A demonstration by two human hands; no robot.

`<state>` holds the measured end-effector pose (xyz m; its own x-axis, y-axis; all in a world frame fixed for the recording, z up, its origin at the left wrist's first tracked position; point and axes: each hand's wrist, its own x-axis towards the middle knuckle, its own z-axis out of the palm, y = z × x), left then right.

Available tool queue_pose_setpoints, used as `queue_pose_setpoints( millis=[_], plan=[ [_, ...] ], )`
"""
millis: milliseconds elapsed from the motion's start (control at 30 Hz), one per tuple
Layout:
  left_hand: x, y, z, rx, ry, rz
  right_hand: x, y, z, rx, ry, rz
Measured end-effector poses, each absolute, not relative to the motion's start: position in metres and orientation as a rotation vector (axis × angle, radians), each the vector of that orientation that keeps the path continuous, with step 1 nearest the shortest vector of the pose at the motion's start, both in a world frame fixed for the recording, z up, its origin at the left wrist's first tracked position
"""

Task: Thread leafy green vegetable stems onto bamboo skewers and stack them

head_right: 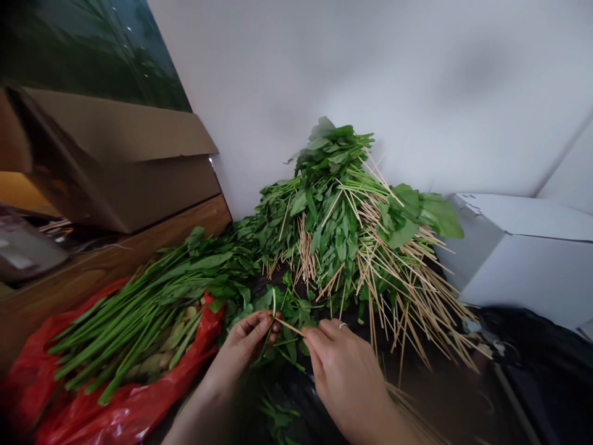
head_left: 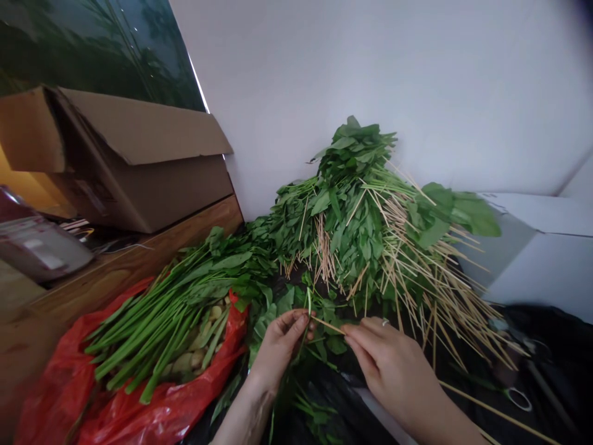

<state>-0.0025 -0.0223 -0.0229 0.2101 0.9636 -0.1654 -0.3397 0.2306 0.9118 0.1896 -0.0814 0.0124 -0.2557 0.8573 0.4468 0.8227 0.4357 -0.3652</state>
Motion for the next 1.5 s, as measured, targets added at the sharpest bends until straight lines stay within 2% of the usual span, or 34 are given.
queue_pose_setpoints(
  millis=[833,1500],
  plan=[
    [-0.002,-0.025,-0.02,1.036,0.989,1.028,0.187,-0.083,0.0,-1.423,-2.087,0.023],
    [-0.006,-0.02,-0.052,0.961,0.949,1.043,0.182,-0.085,-0.015,-1.455,-2.052,0.237]
  ],
)
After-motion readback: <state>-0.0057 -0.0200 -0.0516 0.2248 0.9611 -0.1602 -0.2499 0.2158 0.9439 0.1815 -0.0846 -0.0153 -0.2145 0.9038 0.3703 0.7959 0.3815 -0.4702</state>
